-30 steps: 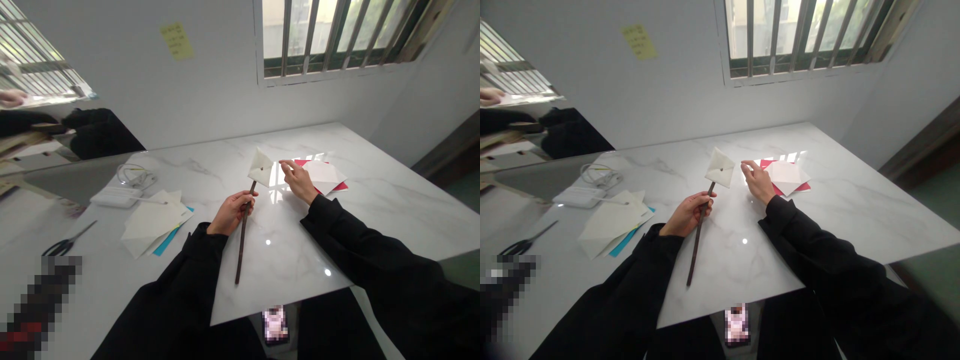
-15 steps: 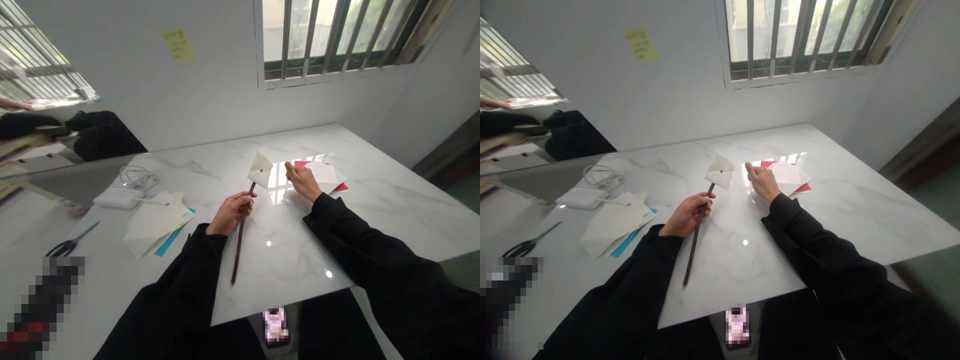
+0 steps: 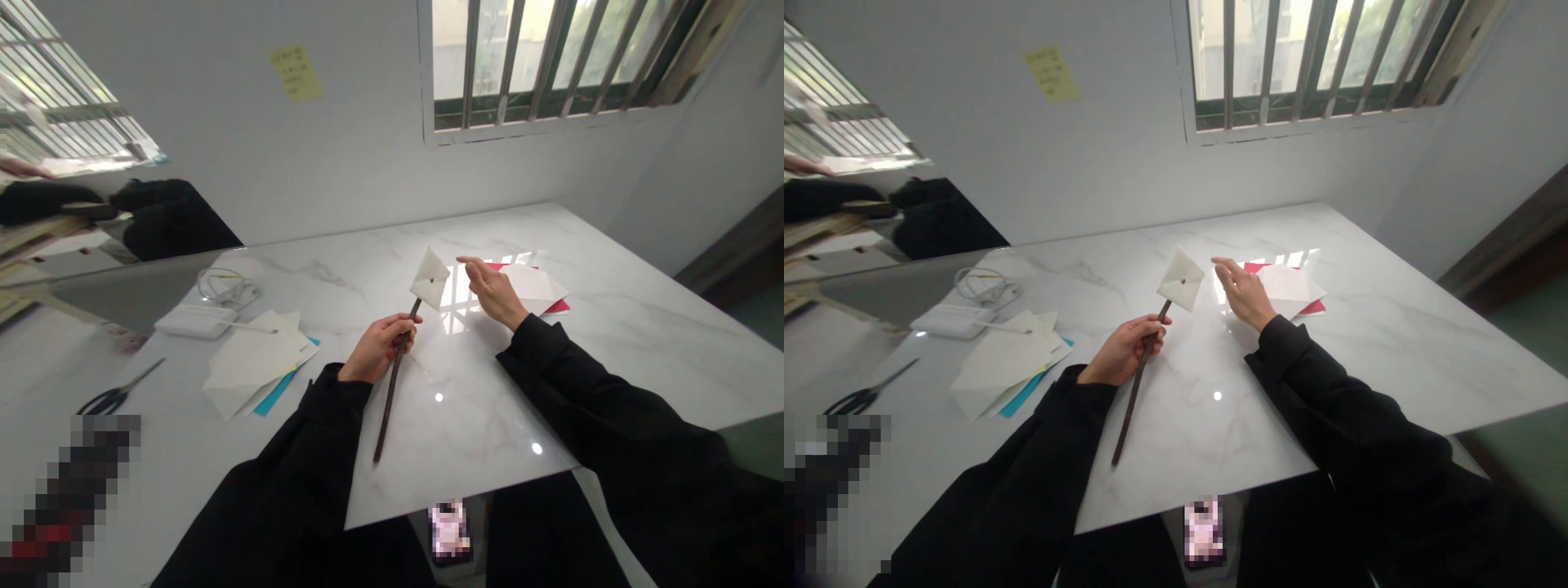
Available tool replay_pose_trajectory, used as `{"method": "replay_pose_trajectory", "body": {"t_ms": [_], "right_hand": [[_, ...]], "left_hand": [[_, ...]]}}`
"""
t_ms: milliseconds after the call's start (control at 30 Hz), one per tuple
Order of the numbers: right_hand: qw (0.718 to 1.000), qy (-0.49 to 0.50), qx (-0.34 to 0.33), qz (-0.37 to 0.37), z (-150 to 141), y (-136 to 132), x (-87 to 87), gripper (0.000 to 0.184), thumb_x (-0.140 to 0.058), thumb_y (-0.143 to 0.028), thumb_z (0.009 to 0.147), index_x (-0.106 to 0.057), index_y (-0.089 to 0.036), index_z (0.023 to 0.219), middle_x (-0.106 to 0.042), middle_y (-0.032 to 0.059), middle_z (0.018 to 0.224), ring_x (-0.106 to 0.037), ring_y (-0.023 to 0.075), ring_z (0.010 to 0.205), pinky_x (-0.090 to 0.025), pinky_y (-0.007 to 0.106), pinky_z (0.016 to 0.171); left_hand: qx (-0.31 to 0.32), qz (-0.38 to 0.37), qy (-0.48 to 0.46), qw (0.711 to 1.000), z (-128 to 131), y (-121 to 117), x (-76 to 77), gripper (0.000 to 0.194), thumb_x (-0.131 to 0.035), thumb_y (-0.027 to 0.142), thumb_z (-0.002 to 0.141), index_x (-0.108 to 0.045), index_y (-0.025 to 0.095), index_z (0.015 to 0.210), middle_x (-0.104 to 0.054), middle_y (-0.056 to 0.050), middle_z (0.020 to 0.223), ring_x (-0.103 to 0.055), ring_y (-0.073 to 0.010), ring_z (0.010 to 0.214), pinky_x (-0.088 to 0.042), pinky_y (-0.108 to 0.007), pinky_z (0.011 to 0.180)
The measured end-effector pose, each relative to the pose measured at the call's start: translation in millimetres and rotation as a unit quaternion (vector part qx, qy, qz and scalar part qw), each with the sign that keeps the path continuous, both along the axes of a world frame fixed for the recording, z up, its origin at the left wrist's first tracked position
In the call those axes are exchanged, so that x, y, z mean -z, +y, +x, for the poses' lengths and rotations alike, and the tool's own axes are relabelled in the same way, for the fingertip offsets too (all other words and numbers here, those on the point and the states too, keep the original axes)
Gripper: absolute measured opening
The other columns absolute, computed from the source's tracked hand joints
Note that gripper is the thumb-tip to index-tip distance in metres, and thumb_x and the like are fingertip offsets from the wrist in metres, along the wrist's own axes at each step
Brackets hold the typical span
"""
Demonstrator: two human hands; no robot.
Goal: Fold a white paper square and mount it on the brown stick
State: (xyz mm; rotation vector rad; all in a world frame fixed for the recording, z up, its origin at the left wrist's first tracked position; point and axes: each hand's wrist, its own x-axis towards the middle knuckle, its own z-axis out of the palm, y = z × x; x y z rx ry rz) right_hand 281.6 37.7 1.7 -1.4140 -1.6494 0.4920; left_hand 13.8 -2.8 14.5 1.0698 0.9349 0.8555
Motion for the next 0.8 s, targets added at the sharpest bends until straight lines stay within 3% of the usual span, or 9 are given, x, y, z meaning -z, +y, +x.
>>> {"method": "replay_pose_trajectory", "body": {"t_ms": [67, 100, 167, 267, 367, 467, 633, 733, 800], "right_hand": [[1.000, -0.012, -0.010, -0.025, 0, 0, 1.0, 0.086, -0.022, -0.085, 0.101, -0.079, -0.022, 0.119, -0.064, 0.0031, 0.066, -0.065, 0.0245, 0.072, -0.044, 0.035, 0.077], [0.998, -0.029, -0.009, -0.052, 0, 1, 2.5, 0.085, -0.023, -0.083, 0.102, -0.082, -0.021, 0.100, -0.063, 0.0045, 0.063, -0.065, 0.0244, 0.070, -0.044, 0.035, 0.077], [0.992, -0.068, 0.001, -0.109, 0, 4, 6.4, 0.084, -0.029, -0.080, 0.103, -0.070, -0.020, 0.061, -0.062, 0.0077, 0.057, -0.063, 0.0237, 0.064, -0.042, 0.036, 0.076], [0.988, -0.085, 0.015, -0.126, 1, 8, 10.7, 0.079, -0.037, -0.074, 0.104, -0.057, -0.022, 0.048, -0.061, 0.0090, 0.055, -0.062, 0.0228, 0.062, -0.041, 0.036, 0.073], [0.995, -0.067, 0.016, -0.077, 0, 6, 9.2, 0.074, -0.035, -0.069, 0.106, -0.070, -0.020, 0.064, -0.062, 0.0062, 0.060, -0.062, 0.0220, 0.065, -0.039, 0.035, 0.072], [0.998, -0.042, 0.018, -0.031, -1, 2, 3.8, 0.064, -0.036, -0.065, 0.107, -0.080, -0.020, 0.100, -0.061, 0.0026, 0.064, -0.059, 0.0208, 0.066, -0.038, 0.033, 0.070], [1.000, -0.016, 0.014, 0.003, -4, -3, -2.6, 0.060, -0.041, -0.059, 0.109, -0.066, -0.020, 0.147, -0.051, -0.0037, 0.058, -0.048, 0.0175, 0.057, -0.036, 0.031, 0.067], [0.999, -0.026, 0.016, 0.015, -4, -4, -3.4, 0.065, -0.042, -0.058, 0.109, -0.050, -0.020, 0.162, -0.054, -0.0044, 0.060, -0.048, 0.0168, 0.058, -0.037, 0.030, 0.068], [0.999, -0.049, 0.011, 0.009, -3, -3, -3.1, 0.065, -0.041, -0.059, 0.110, -0.050, -0.020, 0.162, -0.059, -0.0026, 0.064, -0.052, 0.0175, 0.061, -0.039, 0.030, 0.069]], "left_hand": [[0.004, 0.001, 0.002, 1.000, 0, 0, 0.5, 0.034, -0.083, 0.036, 0.074, -0.076, 0.012, 0.098, -0.059, 0.000, 0.074, -0.049, -0.0101, 0.062, -0.036, -0.026, 0.059], [0.004, 0.000, 0.002, 1.000, 0, 0, 0.6, 0.034, -0.083, 0.036, 0.073, -0.076, 0.012, 0.098, -0.059, 0.000, 0.074, -0.049, -0.0101, 0.063, -0.036, -0.026, 0.059], [0.000, -0.002, -0.002, 1.000, 0, 0, 0.4, 0.035, -0.083, 0.035, 0.072, -0.076, 0.012, 0.098, -0.059, 0.000, 0.074, -0.049, -0.0101, 0.063, -0.036, -0.026, 0.059], [-0.002, -0.004, -0.001, 1.000, 0, 0, -0.9, 0.035, -0.083, 0.035, 0.072, -0.076, 0.012, 0.098, -0.059, 0.000, 0.073, -0.049, -0.0103, 0.063, -0.036, -0.025, 0.059], [-0.001, -0.003, 0.005, 1.000, 0, -1, -1.7, 0.035, -0.083, 0.035, 0.073, -0.076, 0.012, 0.098, -0.059, -0.001, 0.074, -0.049, -0.0105, 0.063, -0.037, -0.026, 0.060], [-0.002, -0.003, 0.003, 1.000, 0, -1, -1.5, 0.035, -0.083, 0.035, 0.073, -0.076, 0.012, 0.098, -0.059, -0.001, 0.074, -0.049, -0.0107, 0.063, -0.038, -0.026, 0.060], [-0.002, -0.004, -0.001, 1.000, 0, -1, -1.0, 0.034, -0.083, 0.034, 0.073, -0.076, 0.011, 0.098, -0.059, 0.000, 0.073, -0.049, -0.0101, 0.062, -0.037, -0.025, 0.059], [0.001, -0.002, 0.002, 1.000, 0, 0, -0.4, 0.034, -0.083, 0.035, 0.074, -0.076, 0.012, 0.098, -0.060, 0.000, 0.074, -0.049, -0.0098, 0.063, -0.038, -0.024, 0.059], [0.003, -0.003, 0.002, 1.000, 0, 0, 0.3, 0.033, -0.083, 0.035, 0.074, -0.076, 0.012, 0.097, -0.060, 0.000, 0.074, -0.050, -0.0097, 0.063, -0.038, -0.024, 0.059]]}}
